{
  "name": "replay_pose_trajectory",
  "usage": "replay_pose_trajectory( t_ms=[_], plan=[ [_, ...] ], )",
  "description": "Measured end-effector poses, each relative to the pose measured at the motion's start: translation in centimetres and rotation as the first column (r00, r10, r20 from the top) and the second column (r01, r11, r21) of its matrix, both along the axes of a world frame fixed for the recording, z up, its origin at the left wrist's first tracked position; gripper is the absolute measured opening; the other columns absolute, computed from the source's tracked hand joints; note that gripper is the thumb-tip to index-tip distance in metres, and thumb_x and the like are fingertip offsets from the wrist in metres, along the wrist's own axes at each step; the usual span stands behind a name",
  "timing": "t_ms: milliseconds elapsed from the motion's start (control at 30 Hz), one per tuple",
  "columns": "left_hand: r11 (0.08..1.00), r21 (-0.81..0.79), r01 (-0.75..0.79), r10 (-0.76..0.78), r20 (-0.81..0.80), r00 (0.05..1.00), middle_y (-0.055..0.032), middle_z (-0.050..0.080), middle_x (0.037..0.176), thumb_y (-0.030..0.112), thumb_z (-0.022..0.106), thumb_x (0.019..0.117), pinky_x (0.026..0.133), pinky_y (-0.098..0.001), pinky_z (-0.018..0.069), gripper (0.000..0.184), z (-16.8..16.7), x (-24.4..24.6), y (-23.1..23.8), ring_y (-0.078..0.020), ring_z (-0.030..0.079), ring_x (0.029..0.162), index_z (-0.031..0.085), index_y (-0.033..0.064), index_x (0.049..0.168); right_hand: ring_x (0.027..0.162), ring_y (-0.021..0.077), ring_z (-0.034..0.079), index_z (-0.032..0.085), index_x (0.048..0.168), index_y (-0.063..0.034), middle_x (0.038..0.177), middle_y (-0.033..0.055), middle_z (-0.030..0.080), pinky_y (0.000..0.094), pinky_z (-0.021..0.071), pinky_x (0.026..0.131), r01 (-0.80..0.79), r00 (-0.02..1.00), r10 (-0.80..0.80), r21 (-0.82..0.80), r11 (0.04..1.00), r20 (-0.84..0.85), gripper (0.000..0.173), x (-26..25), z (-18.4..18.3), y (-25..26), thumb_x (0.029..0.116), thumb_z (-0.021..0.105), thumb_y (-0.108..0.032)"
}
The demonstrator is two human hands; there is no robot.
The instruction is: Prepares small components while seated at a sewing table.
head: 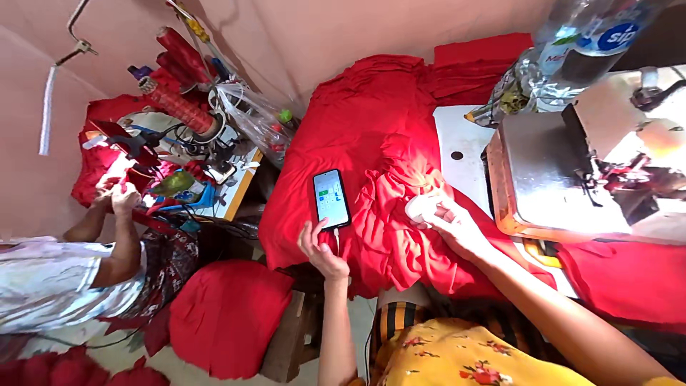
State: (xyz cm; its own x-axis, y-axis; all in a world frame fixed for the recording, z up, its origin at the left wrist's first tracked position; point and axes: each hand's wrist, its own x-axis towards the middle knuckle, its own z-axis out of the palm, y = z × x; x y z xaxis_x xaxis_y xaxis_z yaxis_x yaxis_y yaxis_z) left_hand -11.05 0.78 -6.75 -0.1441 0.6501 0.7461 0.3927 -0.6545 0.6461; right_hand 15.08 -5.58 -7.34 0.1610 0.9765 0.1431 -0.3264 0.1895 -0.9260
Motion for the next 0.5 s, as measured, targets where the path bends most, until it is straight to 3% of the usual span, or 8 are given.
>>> replay_pose_trajectory(
  t_ms=[67, 133, 200, 267, 367, 500],
  plan=[
    [1.000, -0.002, -0.010, 0.010, -0.054, 0.999, -0.0257, 0.056, 0.130, 0.068, 0.023, 0.1032, 0.113, -0.0319, 0.0393, 0.091, -0.9, -1.8, 0.3, -0.0188, 0.053, 0.130, 0.040, -0.0149, 0.137, 0.090, 0.0123, 0.074, 0.055, 0.121, -0.0037, 0.102, -0.0005, 0.074, 0.0319, 0.0620, 0.085, -0.005, 1.000, 0.005, 0.008, 1.000, 0.011, 0.024, 0.0, -0.1, 0.1, 0.0970, 0.058, -0.003],
    [1.000, -0.008, -0.015, 0.013, -0.137, 0.990, -0.0254, 0.054, 0.132, 0.068, 0.020, 0.1028, 0.112, -0.0307, 0.0406, 0.090, -1.2, -2.2, 0.4, -0.0176, 0.054, 0.129, 0.043, -0.0112, 0.138, 0.089, 0.0123, 0.074, 0.055, 0.121, -0.0035, 0.101, -0.0007, 0.075, 0.0316, 0.0621, 0.084, -0.001, 1.000, 0.001, 0.004, 1.000, 0.020, 0.024, 0.0, 0.0, 0.2, 0.0972, 0.058, -0.003],
    [0.999, -0.013, -0.040, 0.036, -0.219, 0.975, -0.0283, 0.055, 0.132, 0.068, 0.017, 0.1030, 0.115, -0.0366, 0.0346, 0.089, -1.5, -2.1, 0.4, -0.0237, 0.050, 0.132, 0.047, -0.0090, 0.136, 0.088, 0.0125, 0.074, 0.055, 0.121, -0.0035, 0.100, -0.0007, 0.075, 0.0317, 0.0621, 0.084, 0.004, 1.000, -0.004, 0.004, 1.000, 0.021, 0.024, 0.0, -0.1, 0.1, 0.0972, 0.058, -0.004],
    [0.998, -0.015, -0.060, 0.055, -0.256, 0.965, -0.0296, 0.055, 0.131, 0.068, 0.016, 0.1031, 0.114, -0.0389, 0.0346, 0.089, -1.7, -1.9, 0.6, -0.0267, 0.050, 0.132, 0.047, -0.0088, 0.136, 0.089, 0.0127, 0.074, 0.055, 0.121, -0.0039, 0.101, -0.0007, 0.075, 0.0315, 0.0621, 0.084, 0.003, 1.000, -0.003, -0.001, 1.000, 0.021, 0.024, 0.1, -0.1, 0.1, 0.0975, 0.057, -0.004],
    [0.998, 0.011, -0.067, 0.068, -0.280, 0.958, -0.0254, 0.056, 0.128, 0.067, 0.016, 0.1037, 0.113, -0.0359, 0.0375, 0.086, -1.7, -1.7, 0.9, -0.0231, 0.053, 0.129, 0.048, -0.0058, 0.136, 0.089, 0.0130, 0.074, 0.055, 0.120, -0.0043, 0.101, -0.0006, 0.075, 0.0317, 0.0623, 0.084, 0.007, 1.000, -0.007, -0.004, 1.000, 0.016, 0.022, 0.0, -0.1, 0.2, 0.0978, 0.057, -0.003],
    [0.996, 0.017, -0.082, 0.083, -0.320, 0.944, -0.0212, 0.065, 0.122, 0.066, 0.013, 0.1041, 0.118, -0.0412, 0.0257, 0.083, -1.8, -1.8, 1.1, -0.0272, 0.050, 0.132, 0.050, -0.0020, 0.134, 0.088, 0.0123, 0.074, 0.054, 0.121, -0.0048, 0.100, -0.0012, 0.075, 0.0312, 0.0622, 0.083, 0.008, 1.000, -0.008, -0.015, 1.000, 0.019, 0.023, 0.1, -0.1, 0.2, 0.0978, 0.056, -0.003]
  ],
)
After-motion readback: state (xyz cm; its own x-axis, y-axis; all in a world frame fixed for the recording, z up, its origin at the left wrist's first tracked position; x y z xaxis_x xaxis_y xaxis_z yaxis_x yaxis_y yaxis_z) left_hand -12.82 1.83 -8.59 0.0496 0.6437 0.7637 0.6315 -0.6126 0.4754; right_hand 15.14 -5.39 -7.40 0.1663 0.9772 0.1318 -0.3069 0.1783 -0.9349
